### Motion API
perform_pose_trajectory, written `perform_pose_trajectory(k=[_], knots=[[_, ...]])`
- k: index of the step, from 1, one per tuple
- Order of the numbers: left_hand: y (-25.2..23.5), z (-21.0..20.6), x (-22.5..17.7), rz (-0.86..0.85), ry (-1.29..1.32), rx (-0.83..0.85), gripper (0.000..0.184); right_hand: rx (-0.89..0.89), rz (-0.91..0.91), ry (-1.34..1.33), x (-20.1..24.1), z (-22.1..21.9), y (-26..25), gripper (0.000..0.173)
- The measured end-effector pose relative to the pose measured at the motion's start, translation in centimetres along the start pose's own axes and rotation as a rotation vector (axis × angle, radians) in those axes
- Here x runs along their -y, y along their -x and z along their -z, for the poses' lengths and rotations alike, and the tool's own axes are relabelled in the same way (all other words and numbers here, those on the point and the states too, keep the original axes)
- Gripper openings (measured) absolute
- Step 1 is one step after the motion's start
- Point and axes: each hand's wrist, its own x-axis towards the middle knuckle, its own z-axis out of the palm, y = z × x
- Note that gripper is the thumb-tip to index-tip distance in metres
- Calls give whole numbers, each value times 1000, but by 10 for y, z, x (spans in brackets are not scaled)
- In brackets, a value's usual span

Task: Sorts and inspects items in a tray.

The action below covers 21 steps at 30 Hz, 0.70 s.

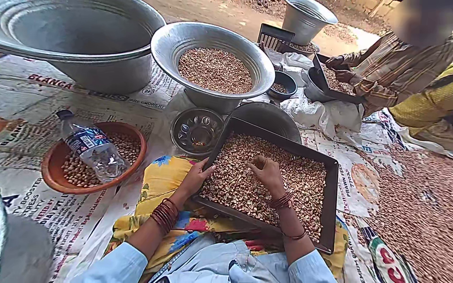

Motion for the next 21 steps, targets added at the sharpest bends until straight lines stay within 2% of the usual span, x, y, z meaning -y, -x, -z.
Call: perform_pose_trajectory(k=[2,3,9,11,13,16,17,21], knots=[[0,0,0,-2,1,-1,37,-108,6,-202,-8,3,4,16],[0,0,0,-4,3,-2,37,-121,6,-223,-7,4,8,16],[-1,-1,0,14,10,-5,39,104,6,179,16,-18,17,29],[0,-1,-1,27,5,-3,39,140,-5,205,18,-22,15,28],[0,0,-1,28,0,1,39,108,28,84,16,-19,15,24],[0,0,-2,16,4,0,39,49,68,-367,7,-17,15,15],[-1,0,-2,14,8,-2,39,42,58,-408,8,-16,15,17],[-1,0,-1,17,7,4,38,80,118,-1,22,-21,12,22]])
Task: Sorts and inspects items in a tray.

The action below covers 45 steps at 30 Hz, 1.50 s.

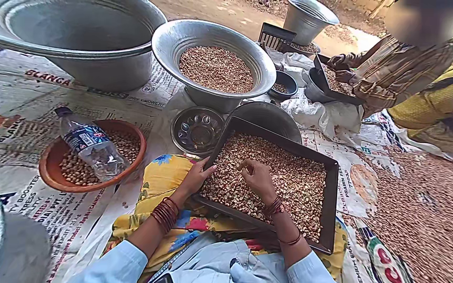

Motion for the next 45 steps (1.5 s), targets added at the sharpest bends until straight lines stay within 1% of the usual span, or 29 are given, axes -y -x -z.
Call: perform_pose_trajectory(k=[2,4,7,10,11,12,14,15,16,17,19,20,21,23,26,28,30,33,34,35,36,37,38,39,40,42,43,45], knots=[[0,0,0,4,-15,-1,39,25,49,182,3,-8,-5,25],[0,1,-1,21,-24,5,39,54,50,261,6,-12,-10,24],[1,1,-1,25,-24,11,40,92,14,295,10,-11,-10,26],[1,1,-2,18,-28,15,40,111,44,257,13,-1,1,24],[1,1,-2,20,-30,15,40,160,84,208,17,6,8,23],[1,1,-2,20,-29,14,40,258,142,105,21,15,16,21],[1,1,-1,20,-20,9,40,568,288,-252,27,28,30,20],[1,1,-1,20,-16,7,39,684,351,-393,31,33,34,21],[0,2,-1,18,-14,10,39,682,375,-454,35,36,36,20],[0,2,-1,16,-19,13,39,571,367,-411,38,38,35,18],[0,2,1,11,-36,22,40,238,298,-76,36,32,22,16],[0,2,1,4,-44,21,39,122,266,87,32,26,10,18],[0,2,1,0,-47,23,39,52,243,193,26,18,-1,19],[0,2,2,-1,-39,23,40,34,198,286,18,5,-21,22],[1,1,2,14,-24,24,40,92,138,330,11,-6,-34,23],[0,2,1,16,-22,24,40,51,162,209,3,-4,-35,22],[0,2,1,10,-19,26,40,-58,149,-22,-6,3,-36,22],[0,2,0,7,-10,24,40,-162,4,-427,-14,20,-43,16],[-1,2,0,13,-9,24,41,-180,-21,-567,-15,23,-47,14],[-1,2,-1,18,-8,26,41,-174,-30,-679,-16,25,-51,16],[-1,2,-1,18,-7,25,41,-158,-36,-738,-16,26,-57,19],[-1,2,0,16,-4,25,41,-130,-48,-745,-17,25,-62,20],[-1,2,0,16,0,27,41,-100,-66,-691,-16,22,-68,17],[0,2,0,16,3,29,41,-76,-89,-583,-15,19,-74,14],[0,3,0,17,4,33,41,-59,-102,-414,-12,16,-80,13],[0,2,0,15,5,34,39,-46,-95,-43,-3,11,-87,21],[0,2,0,15,4,31,40,-37,-96,85,1,9,-89,24],[0,2,0,18,-3,27,40,-25,-89,198,4,5,-92,25]])
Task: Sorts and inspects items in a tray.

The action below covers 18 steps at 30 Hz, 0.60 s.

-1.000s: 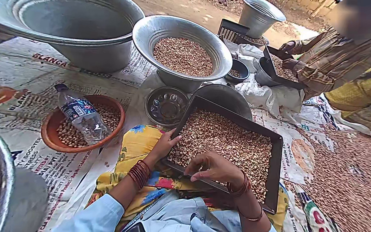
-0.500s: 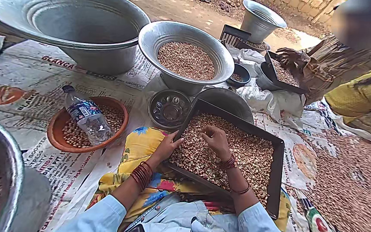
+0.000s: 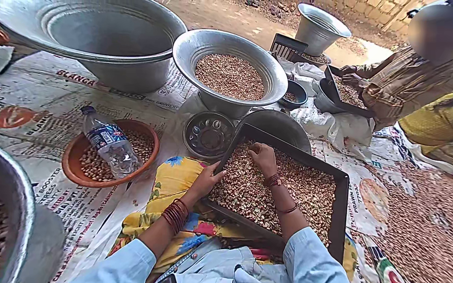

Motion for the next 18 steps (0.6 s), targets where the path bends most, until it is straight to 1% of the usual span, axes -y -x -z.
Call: perform_pose_trajectory(k=[2,3,6,7,8,9,12,14,16,18], knots=[[-1,0,1,-4,-6,0,41,-50,22,-42,-2,2,1,22],[-1,1,2,-4,-9,3,41,-99,36,-126,-6,4,3,19],[-1,1,1,10,-1,8,42,-223,-21,-533,-21,13,3,12],[-2,1,1,11,5,9,41,-233,-55,-596,-24,17,3,11],[-2,1,1,9,9,11,42,-240,-77,-587,-25,21,4,11],[-2,1,0,8,9,12,42,-226,-85,-522,-24,24,5,11],[-2,1,-1,15,3,15,43,-149,-34,-212,-21,21,2,16],[-2,1,0,16,-1,14,42,-103,-3,-68,-18,15,-1,21],[-1,1,0,15,-5,13,42,-80,8,17,-17,9,-5,23],[-1,1,-1,19,-4,13,42,-84,9,41,-17,7,-6,22]])
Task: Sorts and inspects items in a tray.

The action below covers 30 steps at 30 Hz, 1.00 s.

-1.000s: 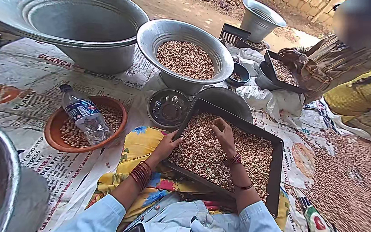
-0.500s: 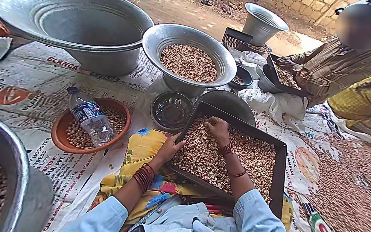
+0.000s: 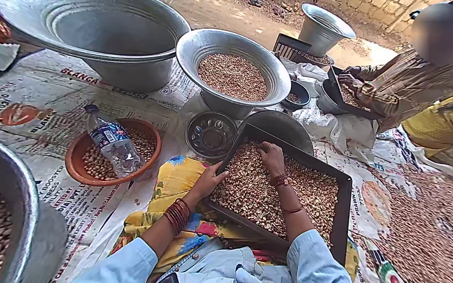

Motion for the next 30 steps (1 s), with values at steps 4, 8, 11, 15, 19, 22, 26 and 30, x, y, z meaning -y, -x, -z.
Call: perform_pose_trajectory(k=[4,8,11,15,19,22,26,30], knots=[[0,0,0,-4,-4,0,42,-2,-3,-2,-4,-1,2,24],[0,0,-1,-11,-8,-1,41,181,65,-128,7,23,31,23],[1,1,0,-19,5,-1,42,618,359,-557,19,44,70,19],[0,-1,1,-25,-12,-16,41,365,367,-246,34,32,89,19],[1,0,-1,-11,-29,-15,41,254,335,42,30,-2,78,26],[2,-1,0,-19,-30,-25,40,249,306,50,28,-10,77,23],[4,-2,0,-25,-25,-52,39,226,296,32,24,-14,78,23],[3,-6,3,-30,-20,-80,37,370,462,-315,29,12,109,20]])
